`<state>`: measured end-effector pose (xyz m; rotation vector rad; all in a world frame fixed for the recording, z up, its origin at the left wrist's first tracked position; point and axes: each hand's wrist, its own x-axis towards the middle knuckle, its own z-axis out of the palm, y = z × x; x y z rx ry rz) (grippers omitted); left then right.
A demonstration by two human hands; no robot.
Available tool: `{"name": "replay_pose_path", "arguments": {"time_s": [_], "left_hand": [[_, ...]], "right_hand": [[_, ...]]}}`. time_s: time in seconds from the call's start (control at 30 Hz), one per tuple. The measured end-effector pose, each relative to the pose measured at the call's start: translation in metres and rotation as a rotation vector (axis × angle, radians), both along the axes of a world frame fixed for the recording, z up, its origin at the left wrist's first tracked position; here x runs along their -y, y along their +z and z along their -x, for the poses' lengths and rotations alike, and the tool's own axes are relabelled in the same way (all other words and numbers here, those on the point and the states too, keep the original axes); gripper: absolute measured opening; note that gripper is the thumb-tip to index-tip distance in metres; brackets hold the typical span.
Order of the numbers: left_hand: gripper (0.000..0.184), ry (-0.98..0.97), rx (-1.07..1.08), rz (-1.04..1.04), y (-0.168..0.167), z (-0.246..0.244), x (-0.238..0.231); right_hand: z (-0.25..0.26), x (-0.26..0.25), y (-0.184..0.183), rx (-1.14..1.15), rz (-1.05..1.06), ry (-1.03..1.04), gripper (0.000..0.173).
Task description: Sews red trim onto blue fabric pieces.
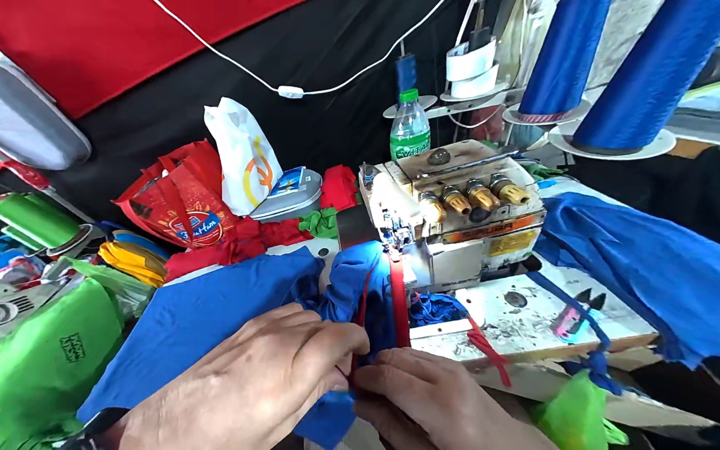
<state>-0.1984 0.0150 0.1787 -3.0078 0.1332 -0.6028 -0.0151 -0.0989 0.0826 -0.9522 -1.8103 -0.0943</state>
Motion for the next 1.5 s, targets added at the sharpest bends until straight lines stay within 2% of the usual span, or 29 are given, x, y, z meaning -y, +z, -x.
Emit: {"name": "replay_pose_path", "arguments": {"time_s": [0.1, 0.2, 0.27, 0.33, 0.47, 0.57, 0.7, 0.93, 1.1, 1.23, 1.5], "left_hand": [[0.021, -0.055, -0.047, 0.158, -0.005, -0.010, -0.001], [0.040, -0.136, -0.216, 0.528, -0.011, -0.017, -0.009], [0.053, -0.166, -0.291, 0.640, -0.019, -0.022, -0.016], [0.056, -0.142, -0.277, 0.564, -0.024, -0.026, -0.023], [0.035, -0.011, -0.175, 0.284, -0.022, -0.023, -0.038], [0.025, -0.038, -0.176, 0.346, -0.019, -0.021, -0.042], [0.025, -0.057, -0.184, 0.428, -0.029, -0.022, -0.040], [0.024, -0.019, -0.192, 0.427, -0.036, -0.015, -0.036], [0.037, 0.123, -0.140, 0.262, -0.045, -0.016, -0.030], [0.035, 0.124, -0.147, 0.205, -0.047, -0.018, -0.028], [0.028, 0.075, -0.106, 0.335, -0.049, -0.015, -0.034]], "right_hand": [[-0.005, 0.008, -0.002, -0.046, 0.031, 0.021, 0.014], [-0.013, 0.015, -0.004, -0.157, 0.048, 0.159, 0.015], [-0.020, 0.015, -0.005, -0.202, 0.051, 0.243, 0.016], [-0.027, 0.017, -0.006, -0.197, 0.067, 0.272, 0.017], [-0.037, 0.028, -0.009, -0.184, 0.267, 0.120, 0.014], [-0.041, 0.026, -0.024, -0.188, 0.383, -0.005, 0.016], [-0.037, 0.018, -0.038, -0.131, 0.407, -0.101, 0.023], [-0.038, 0.010, -0.046, -0.152, 0.352, -0.061, 0.020], [-0.034, 0.010, -0.043, -0.171, 0.375, -0.056, 0.023], [-0.033, 0.007, -0.044, -0.142, 0.332, -0.081, 0.023], [-0.030, 0.000, -0.045, -0.245, 0.321, -0.075, 0.018]]}}
